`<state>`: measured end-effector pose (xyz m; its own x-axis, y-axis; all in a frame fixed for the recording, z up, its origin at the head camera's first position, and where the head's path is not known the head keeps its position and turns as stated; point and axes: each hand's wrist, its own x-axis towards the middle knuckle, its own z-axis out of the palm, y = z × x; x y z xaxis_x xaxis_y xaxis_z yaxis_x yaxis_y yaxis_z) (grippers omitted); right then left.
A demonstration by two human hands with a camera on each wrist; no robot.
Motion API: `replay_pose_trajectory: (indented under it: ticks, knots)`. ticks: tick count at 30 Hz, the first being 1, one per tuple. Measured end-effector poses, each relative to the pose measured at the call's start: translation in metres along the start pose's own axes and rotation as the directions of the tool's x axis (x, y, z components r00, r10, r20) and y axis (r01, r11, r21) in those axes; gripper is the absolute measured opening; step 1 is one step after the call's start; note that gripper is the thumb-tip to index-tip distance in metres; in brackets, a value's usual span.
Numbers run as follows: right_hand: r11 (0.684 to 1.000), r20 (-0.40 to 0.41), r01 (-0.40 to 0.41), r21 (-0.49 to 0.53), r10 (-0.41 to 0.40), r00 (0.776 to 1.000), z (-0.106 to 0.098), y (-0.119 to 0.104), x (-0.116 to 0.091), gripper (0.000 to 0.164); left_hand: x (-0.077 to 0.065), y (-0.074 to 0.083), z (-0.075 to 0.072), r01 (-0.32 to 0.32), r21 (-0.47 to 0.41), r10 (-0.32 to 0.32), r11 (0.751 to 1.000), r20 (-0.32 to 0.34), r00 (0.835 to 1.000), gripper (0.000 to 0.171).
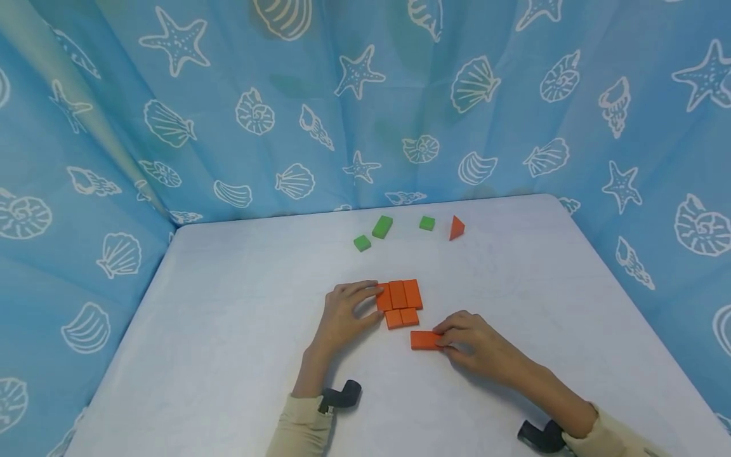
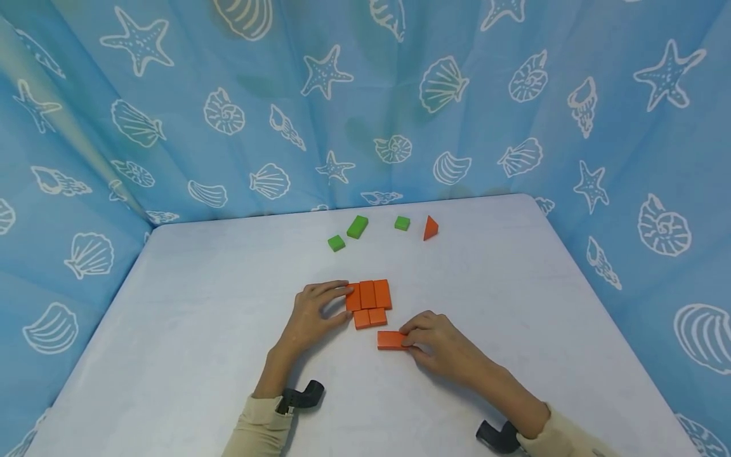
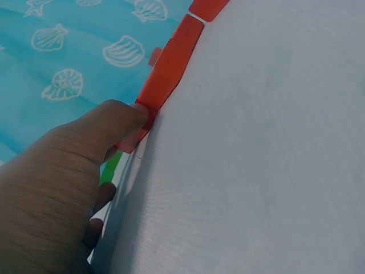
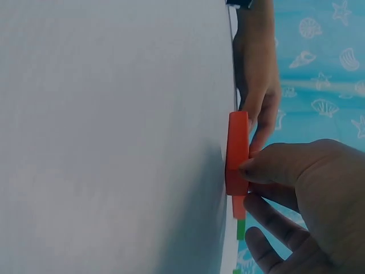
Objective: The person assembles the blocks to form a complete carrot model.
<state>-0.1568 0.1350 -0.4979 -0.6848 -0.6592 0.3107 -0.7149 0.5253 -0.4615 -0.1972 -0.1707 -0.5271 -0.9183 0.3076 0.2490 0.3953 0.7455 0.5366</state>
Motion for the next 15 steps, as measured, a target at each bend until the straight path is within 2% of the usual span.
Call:
replay_pose_trajectory:
  ticks: [6,15]
  knots:
    - [1.0,-0.001,0.031,-0.001,-0.031,1.0,0.006,-0.003,0.007,0.024,0.0,0.0,-0.001,0.002,0.011,-0.002,1.0,-0.004,1.0,0.047]
    - [0.993,-0.049,0.119,-0.02,-0.12,0.992,0.016,-0.004,0.015,0.024,0.001,-0.001,0.001,0.011,0.013,-0.011,1.0,0.011,1.0,0.048]
